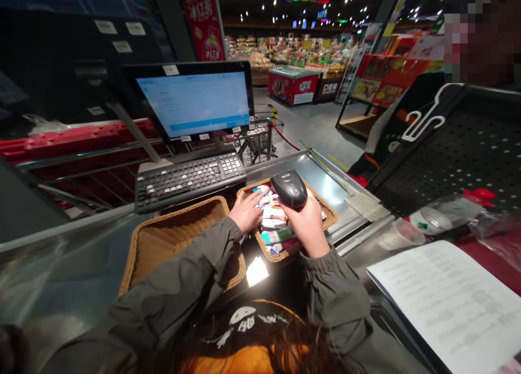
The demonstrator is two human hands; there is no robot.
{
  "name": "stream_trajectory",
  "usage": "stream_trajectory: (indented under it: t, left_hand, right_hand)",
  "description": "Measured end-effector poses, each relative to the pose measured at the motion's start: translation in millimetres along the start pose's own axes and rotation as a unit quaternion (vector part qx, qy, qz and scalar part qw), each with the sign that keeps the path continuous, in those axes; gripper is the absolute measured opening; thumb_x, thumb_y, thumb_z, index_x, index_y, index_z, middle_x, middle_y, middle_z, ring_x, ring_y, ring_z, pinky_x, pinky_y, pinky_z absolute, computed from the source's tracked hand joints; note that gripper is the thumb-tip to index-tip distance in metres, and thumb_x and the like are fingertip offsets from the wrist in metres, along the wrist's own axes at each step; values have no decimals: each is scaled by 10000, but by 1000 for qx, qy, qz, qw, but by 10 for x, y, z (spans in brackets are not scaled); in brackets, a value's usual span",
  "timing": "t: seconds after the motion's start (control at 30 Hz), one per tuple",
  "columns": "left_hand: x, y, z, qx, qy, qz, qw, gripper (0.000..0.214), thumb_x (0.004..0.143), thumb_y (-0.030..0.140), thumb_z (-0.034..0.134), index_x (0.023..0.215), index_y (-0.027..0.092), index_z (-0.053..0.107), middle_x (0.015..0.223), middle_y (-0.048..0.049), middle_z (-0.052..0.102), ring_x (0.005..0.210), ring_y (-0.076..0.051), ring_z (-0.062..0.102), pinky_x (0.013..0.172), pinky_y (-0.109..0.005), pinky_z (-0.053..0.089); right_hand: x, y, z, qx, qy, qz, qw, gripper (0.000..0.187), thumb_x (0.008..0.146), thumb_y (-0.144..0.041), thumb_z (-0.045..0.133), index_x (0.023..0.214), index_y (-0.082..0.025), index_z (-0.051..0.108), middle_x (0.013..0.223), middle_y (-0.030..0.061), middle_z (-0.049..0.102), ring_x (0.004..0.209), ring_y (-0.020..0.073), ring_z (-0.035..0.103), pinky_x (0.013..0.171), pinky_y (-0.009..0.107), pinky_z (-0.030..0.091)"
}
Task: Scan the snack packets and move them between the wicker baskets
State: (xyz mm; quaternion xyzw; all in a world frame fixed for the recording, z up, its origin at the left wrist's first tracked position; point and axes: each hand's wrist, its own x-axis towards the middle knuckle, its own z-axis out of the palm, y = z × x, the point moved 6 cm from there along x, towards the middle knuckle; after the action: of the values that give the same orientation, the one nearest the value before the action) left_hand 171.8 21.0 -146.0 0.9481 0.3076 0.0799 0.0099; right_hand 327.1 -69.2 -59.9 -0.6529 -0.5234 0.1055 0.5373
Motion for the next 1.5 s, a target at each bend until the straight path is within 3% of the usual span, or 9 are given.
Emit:
stream_trajectory:
  t: [0.17,0.33,0.43,0.6,0.77,0.9,1.17,1.3,1.5]
  left_hand:
    - [267,72,219,-13,-4,17,1000,288,910,143,481,794,217,734,1324,-97,634,1384,-302,435,1172,-647,186]
    - [241,7,183,-35,7,10,999,308,944,189,446,772,231,698,1300,-55,660,1361,-266,469,1184,-617,211]
    - [146,-80,-14,-30,36,11,999,347,972,211,411,756,234,682,1356,-34,627,1379,-240,452,1206,-584,196]
    - [-187,-343,-560,-10,144,2,990,291,951,175,445,784,203,682,1345,-61,635,1379,-254,457,1198,-591,177]
    - [-632,-711,-1071,14,251,-70,965,232,945,210,484,793,200,658,1320,-87,650,1361,-275,477,1176,-587,205]
    - [-990,-963,-1358,20,337,-137,931,228,946,240,477,779,201,627,1317,-98,648,1363,-274,474,1164,-569,244]
    - [-1462,-1084,-1608,81,418,-169,889,207,941,237,500,773,204,615,1315,-96,649,1352,-287,489,1173,-566,223]
    - [-1587,-1091,-1668,109,425,-181,880,201,943,227,502,780,199,617,1362,-107,616,1375,-290,463,1172,-559,226]
    - [-1688,-1110,-1750,136,427,-186,874,213,945,226,503,762,191,605,1455,-124,524,1410,-287,414,1179,-548,228]
  right_hand:
    - [58,134,-137,-20,12,2,1000,417,719,-464,712,1015,-172,700,998,117,740,913,300,681,863,454,537]
    - [122,244,-167,-25,20,24,999,394,699,-482,726,922,-159,694,910,113,741,851,285,680,810,423,541]
    - [155,242,-148,-17,18,33,999,394,692,-488,734,911,-164,687,894,109,740,840,290,682,784,424,542]
    - [171,152,-68,9,18,26,999,378,689,-485,746,898,-178,675,882,107,735,823,292,674,767,429,540]
    - [202,-64,69,22,11,-22,999,368,707,-481,733,912,-180,674,898,101,726,824,277,664,795,428,536]
    - [285,-377,192,33,-2,-63,997,410,709,-489,730,976,-180,682,942,86,726,844,266,669,819,423,532]
    - [288,-1053,582,42,-40,-181,982,346,780,-437,675,1006,-176,698,1077,127,702,999,285,647,924,436,499]
    - [211,-1143,754,46,-61,-200,977,322,781,-418,676,998,-181,697,1074,120,706,980,280,653,903,429,512]
    - [140,-1213,840,39,-61,-209,975,352,793,-430,669,1035,-175,676,1052,119,701,963,277,652,888,425,515]
